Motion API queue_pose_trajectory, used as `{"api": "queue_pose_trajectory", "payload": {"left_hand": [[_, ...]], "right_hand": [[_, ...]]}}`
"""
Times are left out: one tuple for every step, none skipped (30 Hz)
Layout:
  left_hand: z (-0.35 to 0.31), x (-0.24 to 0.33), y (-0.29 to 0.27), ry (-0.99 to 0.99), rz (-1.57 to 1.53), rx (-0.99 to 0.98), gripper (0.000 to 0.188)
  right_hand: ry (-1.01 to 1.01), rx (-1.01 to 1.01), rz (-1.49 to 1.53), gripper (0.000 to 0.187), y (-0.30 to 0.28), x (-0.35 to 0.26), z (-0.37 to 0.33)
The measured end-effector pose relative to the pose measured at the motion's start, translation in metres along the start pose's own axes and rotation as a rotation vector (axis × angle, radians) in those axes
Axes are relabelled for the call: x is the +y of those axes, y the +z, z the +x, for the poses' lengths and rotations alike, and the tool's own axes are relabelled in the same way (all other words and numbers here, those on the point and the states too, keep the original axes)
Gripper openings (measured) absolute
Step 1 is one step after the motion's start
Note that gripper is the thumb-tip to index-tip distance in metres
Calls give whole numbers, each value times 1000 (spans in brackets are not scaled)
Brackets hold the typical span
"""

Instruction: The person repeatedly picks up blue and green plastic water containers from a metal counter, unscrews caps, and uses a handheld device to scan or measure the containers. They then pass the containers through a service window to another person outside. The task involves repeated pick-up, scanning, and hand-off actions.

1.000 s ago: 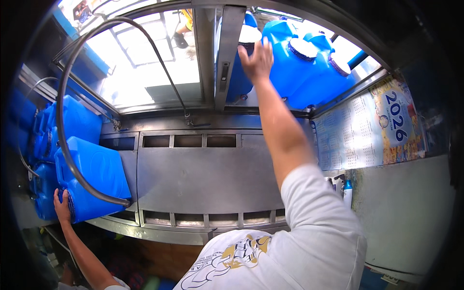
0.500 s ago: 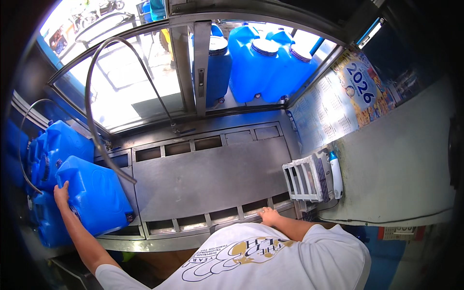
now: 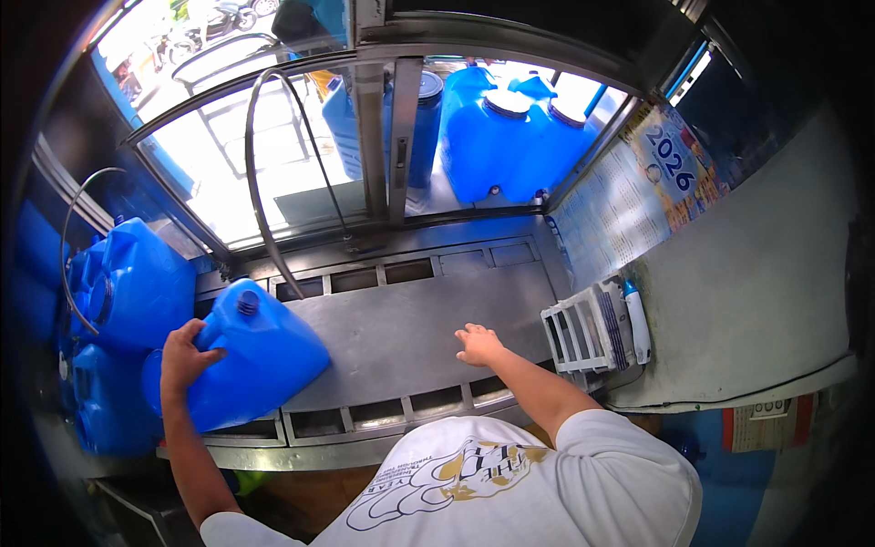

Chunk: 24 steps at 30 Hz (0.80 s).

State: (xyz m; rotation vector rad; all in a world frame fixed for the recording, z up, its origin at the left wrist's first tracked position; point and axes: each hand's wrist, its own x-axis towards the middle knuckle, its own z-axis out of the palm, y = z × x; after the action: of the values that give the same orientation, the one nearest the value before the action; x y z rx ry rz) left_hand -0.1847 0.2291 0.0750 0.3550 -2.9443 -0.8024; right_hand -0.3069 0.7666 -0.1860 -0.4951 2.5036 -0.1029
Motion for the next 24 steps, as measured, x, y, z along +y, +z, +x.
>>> {"api": "queue_pose_trajectory", "payload": {"left_hand": [[-2, 6, 3, 30, -5, -31, 39], [-4, 11, 5, 43, 56, -5, 38], [-5, 15, 7, 39, 96, 3, 38], [-5, 18, 8, 61, 105, 8, 37], [-5, 19, 7, -4, 104, 14, 36], [-3, 20, 8, -40, 72, 17, 36], [-1, 21, 8, -78, 18, 9, 35], [2, 21, 8, -82, 23, 13, 35], [5, 21, 8, -91, 3, 6, 34], [8, 21, 8, -102, -33, -6, 34], [10, 21, 8, -90, 1, 1, 34], [11, 20, 8, -82, 19, 2, 35], [11, 20, 8, -93, 26, -12, 35], [12, 20, 9, -59, 51, 6, 35], [11, 20, 9, -44, 65, 8, 35], [11, 20, 10, -33, 66, 6, 35], [10, 20, 10, -16, 95, 21, 34], [10, 20, 11, -6, 114, 34, 34], [9, 20, 11, 14, 108, 45, 33], [8, 21, 12, -11, 149, 50, 33], [8, 21, 13, -16, 163, 53, 33], [8, 22, 13, 2, 160, 64, 33], [8, 22, 14, -30, 182, 67, 33], [8, 23, 16, -40, 189, 76, 34]], "right_hand": [[-14, -27, -13, 62, -3, -6, 4], [-33, -17, -6, 61, -8, -11, 10], [-50, -11, -13, 60, -12, -15, 15], [-64, -2, -27, 60, -16, -18, 20], [-70, 1, -19, 59, -19, -21, 25], [-73, 8, -18, 58, -21, -23, 30], [-72, 22, -18, 57, -21, -25, 33], [-71, 7, -13, 56, -19, -26, 36], [-68, -2, -12, 55, -14, -26, 37], [-72, -11, -19, 54, -8, -26, 36], [-68, -21, -11, 54, 0, -23, 34], [-72, -32, -10, 54, 10, -21, 29], [-75, -46, -22, 54, 20, -17, 24], [-75, -61, -38, 54, 30, -12, 17], [-70, -93, -34, 54, 39, -5, 9], [-63, -131, -45, 54, 48, 3, 1], [-57, -178, -72, 54, 57, 10, -8], [-37, -210, -76, 54, 64, 19, -16], [-25, -248, -100, 54, 70, 27, -25], [-2, -274, -108, 55, 75, 33, -31], [24, -306, -130, 55, 78, 40, -36], [38, -305, -130, 57, 79, 45, -39], [61, -316, -140, 60, 79, 49, -41], [92, -334, -162, 62, 78, 52, -42]]}}
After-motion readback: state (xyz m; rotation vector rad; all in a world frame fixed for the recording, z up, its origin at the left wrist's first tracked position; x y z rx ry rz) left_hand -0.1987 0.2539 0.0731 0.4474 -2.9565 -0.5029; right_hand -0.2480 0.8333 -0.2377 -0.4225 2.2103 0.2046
